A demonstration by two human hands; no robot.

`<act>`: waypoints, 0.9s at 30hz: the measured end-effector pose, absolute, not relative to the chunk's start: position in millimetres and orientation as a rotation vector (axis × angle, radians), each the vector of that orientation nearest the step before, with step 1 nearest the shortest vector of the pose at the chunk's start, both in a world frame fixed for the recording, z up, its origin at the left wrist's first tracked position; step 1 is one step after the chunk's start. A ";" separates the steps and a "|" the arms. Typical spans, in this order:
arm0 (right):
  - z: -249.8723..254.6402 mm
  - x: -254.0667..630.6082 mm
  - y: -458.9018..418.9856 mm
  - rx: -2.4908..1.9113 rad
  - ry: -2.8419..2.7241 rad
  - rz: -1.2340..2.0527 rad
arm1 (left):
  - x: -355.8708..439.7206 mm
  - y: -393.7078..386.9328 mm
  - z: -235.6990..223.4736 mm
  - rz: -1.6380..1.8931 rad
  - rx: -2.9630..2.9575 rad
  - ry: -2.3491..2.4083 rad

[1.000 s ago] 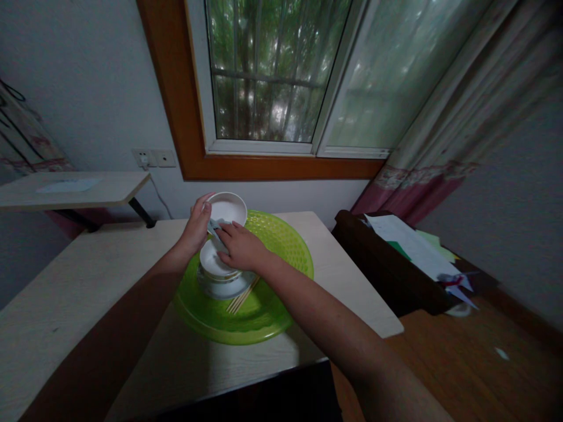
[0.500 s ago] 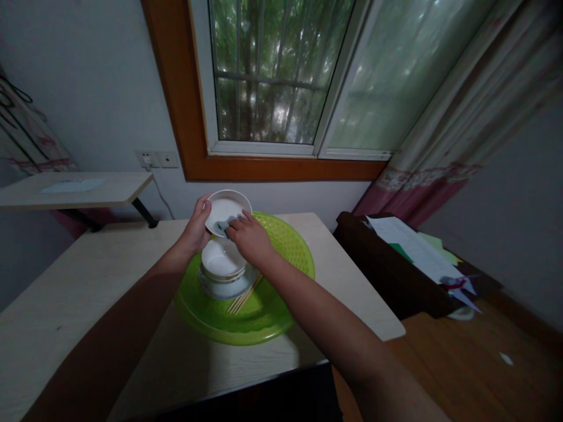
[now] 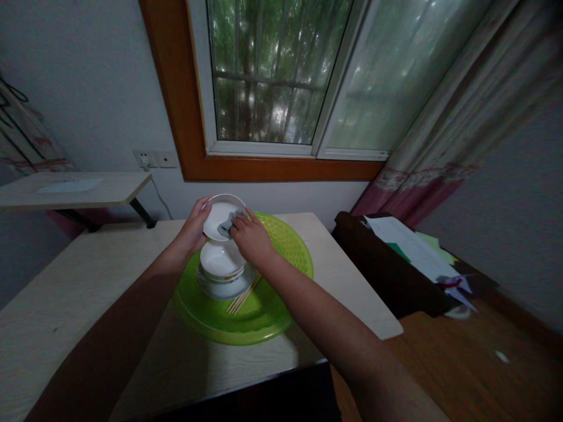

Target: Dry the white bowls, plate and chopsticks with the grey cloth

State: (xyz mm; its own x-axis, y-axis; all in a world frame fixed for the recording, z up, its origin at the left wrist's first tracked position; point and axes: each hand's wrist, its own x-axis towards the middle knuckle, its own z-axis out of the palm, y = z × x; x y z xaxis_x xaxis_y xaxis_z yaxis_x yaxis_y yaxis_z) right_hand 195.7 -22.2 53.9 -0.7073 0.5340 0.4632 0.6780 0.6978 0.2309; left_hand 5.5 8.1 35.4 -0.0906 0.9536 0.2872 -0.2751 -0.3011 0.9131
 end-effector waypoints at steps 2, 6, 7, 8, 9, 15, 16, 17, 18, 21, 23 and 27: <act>49.4 192.1 -24.8 -0.925 -2.585 -0.457 | 7.6 7.7 34.5 1.602 1.198 0.864; 40.7 184.8 -30.4 -0.780 -2.614 -0.261 | 11.2 3.9 34.7 1.591 1.293 0.866; 39.0 183.1 -31.5 -0.755 -2.598 -0.224 | 11.9 2.9 34.7 1.591 1.317 0.866; 37.5 181.6 -32.3 -0.741 -2.580 -0.193 | 12.6 2.1 34.6 1.590 1.338 0.869; 36.5 180.5 -32.8 -0.730 -2.569 -0.170 | 13.1 1.7 34.3 1.591 1.357 0.877; 39.3 183.3 -28.8 -0.706 -2.605 -0.235 | 12.8 4.0 33.5 1.627 1.338 0.880; 40.8 185.1 -27.6 -0.733 -2.606 -0.259 | 12.6 4.4 33.8 1.635 1.322 0.871; 42.4 187.0 -26.5 -0.767 -2.603 -0.286 | 12.5 4.8 34.2 1.643 1.306 0.865; 44.1 189.0 -25.5 -0.811 -2.593 -0.316 | 12.5 5.1 34.5 1.647 1.293 0.862; 48.3 193.8 -23.5 -0.953 -2.525 -0.415 | 13.2 5.8 34.6 1.649 1.276 0.853; 49.4 195.6 -22.9 -1.009 -2.468 -0.470 | 13.7 6.4 34.0 1.642 1.280 0.846; 45.0 194.9 -23.0 -1.011 -2.453 -0.490 | 13.4 7.9 32.1 1.628 1.286 0.874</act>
